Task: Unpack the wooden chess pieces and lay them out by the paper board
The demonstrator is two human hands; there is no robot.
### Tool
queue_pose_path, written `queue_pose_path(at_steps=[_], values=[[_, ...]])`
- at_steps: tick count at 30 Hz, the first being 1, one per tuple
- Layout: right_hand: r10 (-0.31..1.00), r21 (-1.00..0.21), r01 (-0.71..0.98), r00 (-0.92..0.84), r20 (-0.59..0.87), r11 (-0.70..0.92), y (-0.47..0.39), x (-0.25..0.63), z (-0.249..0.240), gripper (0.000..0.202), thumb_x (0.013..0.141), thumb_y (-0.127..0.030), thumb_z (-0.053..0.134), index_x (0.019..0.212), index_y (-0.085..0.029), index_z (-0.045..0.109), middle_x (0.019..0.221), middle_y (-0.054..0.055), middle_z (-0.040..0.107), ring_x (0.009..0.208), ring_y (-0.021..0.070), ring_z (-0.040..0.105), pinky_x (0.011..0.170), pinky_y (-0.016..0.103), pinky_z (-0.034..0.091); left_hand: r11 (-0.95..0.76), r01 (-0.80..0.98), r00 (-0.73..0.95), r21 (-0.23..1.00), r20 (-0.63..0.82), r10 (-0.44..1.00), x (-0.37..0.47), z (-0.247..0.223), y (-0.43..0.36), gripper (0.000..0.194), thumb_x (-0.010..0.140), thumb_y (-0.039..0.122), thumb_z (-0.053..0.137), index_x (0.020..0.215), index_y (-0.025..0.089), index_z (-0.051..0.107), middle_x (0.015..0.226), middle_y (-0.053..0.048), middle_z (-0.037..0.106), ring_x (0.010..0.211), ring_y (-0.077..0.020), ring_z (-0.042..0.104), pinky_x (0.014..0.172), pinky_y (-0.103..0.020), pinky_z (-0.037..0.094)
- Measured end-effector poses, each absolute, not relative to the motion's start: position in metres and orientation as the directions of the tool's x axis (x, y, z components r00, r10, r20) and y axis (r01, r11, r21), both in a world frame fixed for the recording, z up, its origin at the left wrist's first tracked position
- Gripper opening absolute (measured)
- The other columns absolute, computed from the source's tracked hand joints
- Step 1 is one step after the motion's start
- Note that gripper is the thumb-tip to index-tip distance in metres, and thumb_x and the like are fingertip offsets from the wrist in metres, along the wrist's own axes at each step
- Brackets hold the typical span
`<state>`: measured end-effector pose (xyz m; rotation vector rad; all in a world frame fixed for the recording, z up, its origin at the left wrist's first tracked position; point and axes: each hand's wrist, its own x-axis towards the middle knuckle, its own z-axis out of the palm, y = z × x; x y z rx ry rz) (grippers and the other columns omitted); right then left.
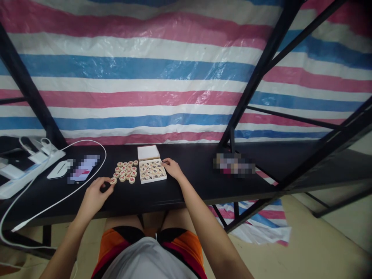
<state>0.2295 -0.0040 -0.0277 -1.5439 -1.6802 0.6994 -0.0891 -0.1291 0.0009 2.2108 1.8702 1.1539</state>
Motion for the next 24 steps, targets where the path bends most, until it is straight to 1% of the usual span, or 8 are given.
queue_pose_path(at_steps=[2, 4, 5, 7, 11, 14, 17, 24], values=[[0.992, -0.799, 0.591, -0.023, 0.125, 0.114, 0.003, 0.232, -0.024, 0.024, 0.082, -0.042, 0.053, 0.09, -0.023, 0.066, 0.085, 0.002, 0.069, 0.082, 0.0167, 0.062, 0.075, 0.027, 0.043, -0.343, 0.792, 0.021, 0.505, 0.538, 0.843, -0.07, 0.009, -0.128, 0.024, 0.079, 0.041, 0.053, 0.088, 0.02, 0.061, 0.085, -0.003, 0.064, 0.068, -0.0148, 0.055, 0.064, -0.026, 0.045], [0.992, -0.788, 0.606, -0.025, 0.121, 0.111, 0.007, 0.232, -0.021, 0.029, 0.085, -0.045, 0.048, 0.085, -0.022, 0.067, 0.084, 0.003, 0.069, 0.081, 0.017, 0.062, 0.074, 0.027, 0.042, -0.445, 0.735, 0.115, 0.512, 0.552, 0.826, -0.041, 0.015, -0.12, 0.021, 0.081, 0.036, 0.053, 0.092, 0.02, 0.062, 0.091, -0.003, 0.065, 0.074, -0.0155, 0.057, 0.068, -0.027, 0.046], [0.99, -0.779, 0.615, -0.015, 0.142, 0.121, 0.007, 0.232, -0.021, 0.031, 0.086, -0.046, 0.047, 0.084, -0.022, 0.066, 0.084, 0.003, 0.069, 0.081, 0.0171, 0.062, 0.074, 0.027, 0.042, -0.484, 0.717, 0.192, 0.502, 0.525, 0.829, -0.025, 0.016, -0.114, 0.02, 0.081, 0.033, 0.053, 0.095, 0.021, 0.062, 0.095, -0.003, 0.065, 0.078, -0.016, 0.057, 0.072, -0.028, 0.046], [0.98, -0.759, 0.632, 0.003, 0.2, 0.153, 0.004, 0.231, -0.023, 0.03, 0.088, -0.045, 0.045, 0.085, -0.023, 0.066, 0.085, 0.002, 0.069, 0.081, 0.0168, 0.061, 0.074, 0.026, 0.041, -0.527, 0.708, 0.274, 0.469, 0.506, 0.818, 0.008, 0.015, -0.098, 0.016, 0.081, 0.027, 0.054, 0.091, 0.02, 0.064, 0.092, -0.004, 0.066, 0.083, -0.0178, 0.058, 0.078, -0.031, 0.046], [0.965, -0.718, 0.662, -0.028, 0.262, 0.214, -0.004, 0.229, -0.028, 0.025, 0.09, -0.037, 0.042, 0.09, -0.027, 0.065, 0.088, 0.0, 0.069, 0.085, 0.0163, 0.062, 0.075, 0.024, 0.041, -0.531, 0.752, 0.362, 0.39, 0.427, 0.828, 0.054, 0.003, -0.069, 0.015, 0.082, 0.022, 0.053, 0.088, 0.017, 0.065, 0.088, -0.006, 0.067, 0.089, -0.0213, 0.059, 0.083, -0.035, 0.044], [0.962, -0.694, 0.683, -0.048, 0.27, 0.229, -0.005, 0.228, -0.03, 0.022, 0.089, -0.033, 0.043, 0.092, -0.028, 0.064, 0.089, 0.0, 0.069, 0.085, 0.0164, 0.062, 0.074, 0.024, 0.042, -0.57, 0.755, 0.419, 0.326, 0.429, 0.8, 0.065, -0.004, -0.065, 0.018, 0.087, 0.024, 0.049, 0.088, 0.018, 0.066, 0.088, -0.006, 0.068, 0.088, -0.0215, 0.059, 0.085, -0.037, 0.041], [0.96, -0.704, 0.668, -0.06, 0.274, 0.243, -0.004, 0.229, -0.029, 0.019, 0.087, -0.035, 0.047, 0.092, -0.028, 0.063, 0.084, -0.001, 0.069, 0.08, 0.0158, 0.062, 0.072, 0.025, 0.042, -0.62, 0.739, 0.465, 0.263, 0.468, 0.752, 0.065, -0.007, -0.071, 0.02, 0.089, 0.026, 0.048, 0.09, 0.019, 0.066, 0.09, -0.005, 0.068, 0.091, -0.0212, 0.057, 0.089, -0.039, 0.039], [0.961, -0.729, 0.639, -0.065, 0.27, 0.247, -0.002, 0.23, -0.032, 0.021, 0.082, -0.039, 0.055, 0.097, -0.027, 0.063, 0.082, -0.001, 0.069, 0.076, 0.0145, 0.062, 0.071, 0.025, 0.043, -0.67, 0.712, 0.516, 0.21, 0.491, 0.702, 0.058, -0.007, -0.075, 0.024, 0.089, 0.026, 0.047, 0.1, 0.021, 0.067, 0.096, -0.006, 0.064, 0.096, -0.0216, 0.053, 0.093, -0.04, 0.037]])
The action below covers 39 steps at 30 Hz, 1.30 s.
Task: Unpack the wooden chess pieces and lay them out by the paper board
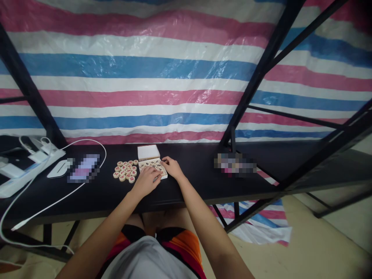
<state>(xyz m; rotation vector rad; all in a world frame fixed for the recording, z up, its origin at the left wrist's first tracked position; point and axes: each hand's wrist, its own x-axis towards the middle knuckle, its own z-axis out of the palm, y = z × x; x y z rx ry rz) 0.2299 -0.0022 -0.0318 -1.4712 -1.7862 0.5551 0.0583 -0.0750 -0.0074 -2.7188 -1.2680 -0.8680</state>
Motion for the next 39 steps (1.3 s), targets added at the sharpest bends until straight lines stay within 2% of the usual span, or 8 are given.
queue_pose_path(at_steps=[7, 10, 13, 17, 24, 29, 34, 39], values=[[0.956, -0.736, 0.622, -0.071, 0.286, 0.266, 0.001, 0.229, -0.035, 0.023, 0.081, -0.035, 0.056, 0.101, -0.026, 0.062, 0.076, -0.002, 0.067, 0.071, 0.0134, 0.06, 0.068, 0.023, 0.043, -0.706, 0.689, 0.584, 0.162, 0.452, 0.674, 0.06, -0.004, -0.075, 0.028, 0.088, 0.025, 0.047, 0.111, 0.023, 0.064, 0.098, -0.006, 0.061, 0.1, -0.0227, 0.051, 0.094, -0.042, 0.036], [0.958, -0.737, 0.623, -0.072, 0.279, 0.262, 0.001, 0.23, -0.034, 0.023, 0.081, -0.035, 0.056, 0.101, -0.025, 0.062, 0.074, -0.002, 0.066, 0.069, 0.0133, 0.06, 0.067, 0.023, 0.042, -0.705, 0.69, 0.566, 0.164, 0.486, 0.666, 0.057, -0.001, -0.078, 0.029, 0.089, 0.027, 0.046, 0.113, 0.022, 0.062, 0.105, -0.008, 0.059, 0.104, -0.0231, 0.05, 0.095, -0.042, 0.037], [0.957, -0.737, 0.623, -0.069, 0.282, 0.262, 0.001, 0.23, -0.033, 0.023, 0.081, -0.035, 0.056, 0.101, -0.025, 0.063, 0.073, -0.002, 0.066, 0.07, 0.0135, 0.06, 0.068, 0.023, 0.042, -0.649, 0.737, 0.465, 0.188, 0.556, 0.689, 0.041, 0.0, -0.085, 0.028, 0.09, 0.028, 0.043, 0.11, 0.021, 0.062, 0.108, -0.009, 0.059, 0.104, -0.0233, 0.051, 0.093, -0.041, 0.039], [0.957, -0.742, 0.617, -0.069, 0.281, 0.262, 0.001, 0.231, -0.033, 0.023, 0.081, -0.036, 0.055, 0.1, -0.024, 0.063, 0.073, -0.001, 0.066, 0.069, 0.0135, 0.06, 0.067, 0.023, 0.042, -0.522, 0.822, 0.307, 0.226, 0.596, 0.742, 0.001, -0.005, -0.098, 0.026, 0.089, 0.026, 0.043, 0.099, 0.02, 0.065, 0.101, -0.008, 0.061, 0.101, -0.0237, 0.052, 0.091, -0.04, 0.04], [0.959, -0.747, 0.612, -0.071, 0.274, 0.259, -0.002, 0.232, -0.033, 0.023, 0.081, -0.038, 0.054, 0.095, -0.023, 0.064, 0.071, -0.001, 0.065, 0.067, 0.0133, 0.058, 0.063, 0.023, 0.04, -0.239, 0.934, 0.059, 0.264, 0.547, 0.835, -0.04, -0.007, -0.105, 0.023, 0.086, 0.029, 0.043, 0.095, 0.019, 0.062, 0.098, -0.008, 0.062, 0.093, -0.0247, 0.053, 0.08, -0.037, 0.041], [0.957, -0.75, 0.605, -0.078, 0.279, 0.268, 0.0, 0.232, -0.035, 0.022, 0.081, -0.038, 0.053, 0.092, -0.023, 0.064, 0.071, -0.002, 0.064, 0.065, 0.0126, 0.057, 0.063, 0.023, 0.039, -0.225, 0.959, 0.116, 0.174, 0.484, 0.867, -0.034, -0.005, -0.108, 0.022, 0.085, 0.032, 0.045, 0.089, 0.02, 0.063, 0.093, -0.007, 0.063, 0.088, -0.0253, 0.053, 0.076, -0.036, 0.039], [0.956, -0.757, 0.595, -0.073, 0.285, 0.271, -0.001, 0.231, -0.034, 0.022, 0.08, -0.037, 0.053, 0.093, -0.023, 0.064, 0.072, -0.002, 0.064, 0.066, 0.0127, 0.057, 0.063, 0.023, 0.039, -0.311, 0.947, 0.239, 0.073, 0.483, 0.842, -0.033, -0.008, -0.106, 0.021, 0.085, 0.033, 0.047, 0.09, 0.021, 0.065, 0.095, -0.007, 0.064, 0.092, -0.0247, 0.053, 0.076, -0.035, 0.038], [0.951, -0.757, 0.592, -0.058, 0.303, 0.277, -0.002, 0.23, -0.032, 0.024, 0.079, -0.033, 0.053, 0.098, -0.023, 0.063, 0.067, -0.003, 0.062, 0.063, 0.0126, 0.055, 0.062, 0.023, 0.037, -0.385, 0.921, 0.315, 0.058, 0.471, 0.824, -0.035, -0.011, -0.103, 0.021, 0.086, 0.034, 0.049, 0.087, 0.021, 0.065, 0.096, -0.006, 0.066, 0.092, -0.0243, 0.055, 0.08, -0.036, 0.039]])
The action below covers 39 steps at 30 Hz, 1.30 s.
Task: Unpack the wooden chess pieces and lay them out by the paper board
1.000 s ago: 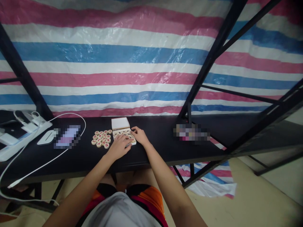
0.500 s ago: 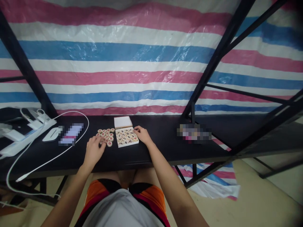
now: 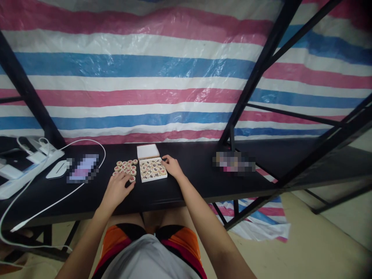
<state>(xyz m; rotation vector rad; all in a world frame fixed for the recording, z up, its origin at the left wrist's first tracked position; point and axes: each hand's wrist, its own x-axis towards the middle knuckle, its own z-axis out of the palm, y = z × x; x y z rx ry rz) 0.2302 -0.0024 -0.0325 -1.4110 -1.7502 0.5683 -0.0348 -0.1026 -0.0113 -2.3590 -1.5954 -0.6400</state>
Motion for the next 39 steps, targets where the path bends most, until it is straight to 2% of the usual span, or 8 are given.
queue_pose_path(at_steps=[8, 14, 18, 23, 27, 31, 34, 39], values=[[0.951, -0.757, 0.591, -0.058, 0.303, 0.277, -0.003, 0.231, -0.032, 0.024, 0.078, -0.031, 0.053, 0.099, -0.023, 0.063, 0.065, -0.003, 0.061, 0.061, 0.0123, 0.054, 0.061, 0.022, 0.036, -0.468, 0.875, 0.363, 0.121, 0.477, 0.801, -0.037, -0.012, -0.102, 0.015, 0.084, 0.03, 0.052, 0.084, 0.021, 0.064, 0.092, -0.006, 0.066, 0.09, -0.0238, 0.056, 0.081, -0.037, 0.04], [0.953, -0.752, 0.598, -0.067, 0.297, 0.276, -0.003, 0.23, -0.032, 0.023, 0.079, -0.031, 0.052, 0.096, -0.022, 0.064, 0.065, -0.003, 0.061, 0.061, 0.0121, 0.053, 0.06, 0.022, 0.036, -0.585, 0.732, 0.309, 0.349, 0.595, 0.742, -0.025, -0.009, -0.099, 0.016, 0.085, 0.034, 0.054, 0.086, 0.021, 0.064, 0.093, -0.004, 0.066, 0.092, -0.0204, 0.058, 0.087, -0.036, 0.043], [0.95, -0.749, 0.601, -0.065, 0.304, 0.281, -0.002, 0.23, -0.033, 0.022, 0.079, -0.031, 0.053, 0.096, -0.023, 0.064, 0.066, -0.003, 0.062, 0.062, 0.0122, 0.055, 0.061, 0.022, 0.037, -0.623, 0.65, 0.325, 0.436, 0.582, 0.746, 0.008, -0.005, -0.084, 0.014, 0.084, 0.032, 0.056, 0.085, 0.021, 0.066, 0.094, -0.004, 0.068, 0.093, -0.0201, 0.059, 0.087, -0.037, 0.044], [0.952, -0.749, 0.603, -0.061, 0.301, 0.276, 0.0, 0.231, -0.034, 0.021, 0.079, -0.031, 0.053, 0.095, -0.024, 0.064, 0.066, -0.003, 0.063, 0.062, 0.0125, 0.055, 0.063, 0.023, 0.038, -0.614, 0.676, 0.446, 0.408, 0.437, 0.781, 0.044, -0.004, -0.065, 0.015, 0.085, 0.03, 0.056, 0.085, 0.022, 0.069, 0.095, -0.002, 0.07, 0.092, -0.0206, 0.059, 0.086, -0.037, 0.044], [0.95, -0.75, 0.601, -0.056, 0.306, 0.277, 0.001, 0.231, -0.035, 0.019, 0.079, -0.031, 0.053, 0.092, -0.024, 0.064, 0.066, -0.003, 0.062, 0.063, 0.0126, 0.056, 0.064, 0.023, 0.038, -0.645, 0.655, 0.478, 0.394, 0.445, 0.757, 0.051, -0.002, -0.068, 0.021, 0.088, 0.031, 0.05, 0.091, 0.024, 0.07, 0.099, -0.002, 0.07, 0.095, -0.0194, 0.059, 0.088, -0.037, 0.043], [0.951, -0.751, 0.6, -0.055, 0.305, 0.276, 0.0, 0.232, -0.035, 0.021, 0.079, -0.032, 0.052, 0.094, -0.023, 0.064, 0.065, -0.003, 0.061, 0.062, 0.0125, 0.055, 0.062, 0.023, 0.037, -0.618, 0.72, 0.394, 0.314, 0.548, 0.738, 0.027, 0.003, -0.08, 0.026, 0.089, 0.033, 0.045, 0.096, 0.022, 0.068, 0.103, -0.005, 0.066, 0.1, -0.0212, 0.056, 0.09, -0.038, 0.042], [0.951, -0.755, 0.595, -0.056, 0.305, 0.277, -0.001, 0.232, -0.034, 0.022, 0.079, -0.032, 0.052, 0.095, -0.023, 0.064, 0.064, -0.003, 0.061, 0.061, 0.0124, 0.054, 0.061, 0.022, 0.036, -0.486, 0.839, 0.26, 0.246, 0.604, 0.753, -0.015, 0.002, -0.089, 0.027, 0.089, 0.031, 0.043, 0.095, 0.02, 0.067, 0.096, -0.007, 0.065, 0.097, -0.0237, 0.055, 0.088, -0.039, 0.042], [0.95, -0.755, 0.595, -0.047, 0.308, 0.274, -0.001, 0.232, -0.035, 0.023, 0.078, -0.033, 0.052, 0.094, -0.023, 0.064, 0.065, -0.003, 0.061, 0.061, 0.0124, 0.053, 0.062, 0.023, 0.037, -0.397, 0.892, 0.208, 0.217, 0.584, 0.785, -0.076, -0.006, -0.1, 0.029, 0.087, 0.038, 0.045, 0.093, 0.02, 0.066, 0.091, -0.006, 0.063, 0.087, -0.0219, 0.055, 0.081, -0.035, 0.044]])
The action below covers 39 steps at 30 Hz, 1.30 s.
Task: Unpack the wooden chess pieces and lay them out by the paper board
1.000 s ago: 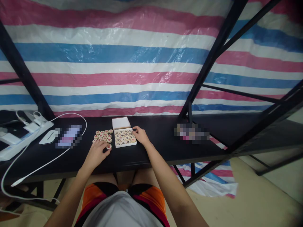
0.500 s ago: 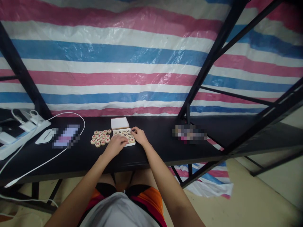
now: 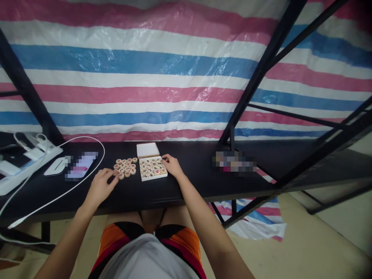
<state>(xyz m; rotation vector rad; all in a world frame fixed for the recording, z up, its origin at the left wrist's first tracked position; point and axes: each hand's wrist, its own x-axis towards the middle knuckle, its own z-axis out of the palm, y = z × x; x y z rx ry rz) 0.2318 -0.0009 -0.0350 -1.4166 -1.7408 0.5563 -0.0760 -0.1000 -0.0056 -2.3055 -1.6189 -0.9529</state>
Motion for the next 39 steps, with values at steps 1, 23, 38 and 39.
queue_pose_path(at_steps=[1, 23, 38, 39], values=[[0.952, -0.757, 0.596, -0.044, 0.304, 0.269, -0.001, 0.232, -0.035, 0.023, 0.077, -0.033, 0.052, 0.094, -0.023, 0.064, 0.065, -0.003, 0.06, 0.06, 0.0122, 0.053, 0.061, 0.023, 0.037, -0.407, 0.891, 0.233, 0.199, 0.57, 0.788, -0.08, -0.007, -0.101, 0.029, 0.088, 0.038, 0.044, 0.094, 0.02, 0.066, 0.091, -0.006, 0.063, 0.086, -0.0216, 0.055, 0.082, -0.035, 0.044], [0.952, -0.759, 0.586, -0.08, 0.295, 0.285, -0.003, 0.232, -0.032, 0.024, 0.078, -0.031, 0.051, 0.096, -0.022, 0.063, 0.065, -0.003, 0.061, 0.062, 0.0126, 0.055, 0.064, 0.023, 0.037, -0.588, 0.704, 0.3, 0.399, 0.583, 0.755, -0.033, 0.001, -0.101, 0.02, 0.087, 0.035, 0.051, 0.093, 0.022, 0.064, 0.099, -0.004, 0.068, 0.094, -0.0187, 0.059, 0.088, -0.033, 0.044], [0.959, -0.759, 0.601, -0.05, 0.279, 0.252, -0.004, 0.231, -0.033, 0.023, 0.078, -0.032, 0.051, 0.095, -0.023, 0.063, 0.065, -0.003, 0.061, 0.063, 0.0135, 0.055, 0.063, 0.024, 0.037, -0.636, 0.725, 0.487, 0.266, 0.456, 0.745, 0.012, -0.01, -0.09, 0.028, 0.088, 0.034, 0.05, 0.112, 0.027, 0.064, 0.116, -0.003, 0.064, 0.106, -0.0225, 0.051, 0.096, -0.043, 0.037], [0.959, -0.76, 0.598, -0.053, 0.279, 0.254, -0.004, 0.231, -0.033, 0.024, 0.078, -0.032, 0.051, 0.097, -0.023, 0.063, 0.066, -0.003, 0.061, 0.063, 0.0137, 0.055, 0.063, 0.024, 0.038, -0.644, 0.716, 0.493, 0.27, 0.458, 0.74, 0.013, -0.009, -0.091, 0.029, 0.088, 0.034, 0.05, 0.113, 0.026, 0.064, 0.117, -0.004, 0.063, 0.107, -0.0223, 0.05, 0.098, -0.043, 0.036]])
